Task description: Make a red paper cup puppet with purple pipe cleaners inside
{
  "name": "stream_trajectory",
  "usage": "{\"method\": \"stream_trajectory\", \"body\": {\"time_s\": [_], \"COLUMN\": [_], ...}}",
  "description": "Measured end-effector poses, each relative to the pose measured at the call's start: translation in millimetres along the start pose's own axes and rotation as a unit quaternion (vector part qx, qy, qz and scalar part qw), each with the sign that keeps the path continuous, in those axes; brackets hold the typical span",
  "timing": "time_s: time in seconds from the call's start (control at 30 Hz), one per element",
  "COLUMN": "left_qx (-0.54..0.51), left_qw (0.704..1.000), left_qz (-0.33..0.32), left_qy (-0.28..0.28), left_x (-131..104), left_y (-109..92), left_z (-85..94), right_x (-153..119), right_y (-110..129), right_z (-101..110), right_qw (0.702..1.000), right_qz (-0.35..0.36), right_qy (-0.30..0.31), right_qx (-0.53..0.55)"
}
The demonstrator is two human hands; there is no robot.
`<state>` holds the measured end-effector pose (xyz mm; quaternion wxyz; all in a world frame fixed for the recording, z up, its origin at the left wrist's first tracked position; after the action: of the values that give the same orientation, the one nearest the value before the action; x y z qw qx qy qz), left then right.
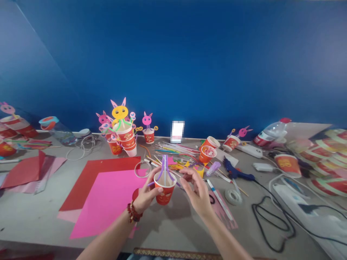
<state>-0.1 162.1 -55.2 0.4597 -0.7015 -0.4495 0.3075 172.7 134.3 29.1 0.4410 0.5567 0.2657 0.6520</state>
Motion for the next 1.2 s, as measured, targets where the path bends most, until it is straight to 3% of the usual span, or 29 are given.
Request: {"method": "stream_trajectory", "body": {"time_s": [0.13, 0.27, 0.37, 0.5, 0.77, 0.87, 1.2], "left_qx": [0.039, 0.079, 0.105, 0.161, 0.222, 0.231, 0.232], "left_qw": [0.998, 0.991, 0.988, 0.976, 0.931, 0.923, 0.925], "left_qz": [-0.001, -0.019, -0.053, -0.113, -0.245, -0.257, -0.256], "left_qy": [0.056, 0.105, 0.101, 0.092, 0.153, 0.169, 0.155], "left_x": [-3.7, -6.4, -7.4, -12.5, -37.6, -41.9, -42.6], "left_y": [2.6, -6.3, -12.6, -17.9, -45.6, -47.9, -49.5], "left_z": [-6.7, -19.4, -19.8, -18.2, -39.6, -43.6, -41.5], "right_x": [25.8, 34.9, 32.2, 26.7, 7.2, 2.5, 3.5], "right_y": [15.5, 19.4, 18.2, 26.2, 73.6, 81.9, 81.5], "right_z": [1.8, -14.9, -25.0, -21.9, -15.8, -17.8, -26.2], "right_qw": [0.999, 0.994, 0.992, 0.994, 0.974, 0.965, 0.957], "right_qz": [0.018, -0.003, -0.007, 0.024, 0.188, 0.222, 0.224], "right_qy": [0.031, 0.097, 0.120, 0.106, 0.129, 0.140, 0.186], "right_qx": [0.033, 0.051, 0.045, 0.016, 0.003, 0.016, -0.010]}}
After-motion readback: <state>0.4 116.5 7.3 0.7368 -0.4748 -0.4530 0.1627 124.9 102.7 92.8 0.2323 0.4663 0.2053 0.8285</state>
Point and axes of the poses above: each hand's wrist, its own x-axis towards the middle knuckle, its own z-axis out of the back of the hand, y = z × x, the point moved 9 cm from there along x, towards the middle knuckle, and after that the axes turned 7 degrees about z, right-handed, at the moved point
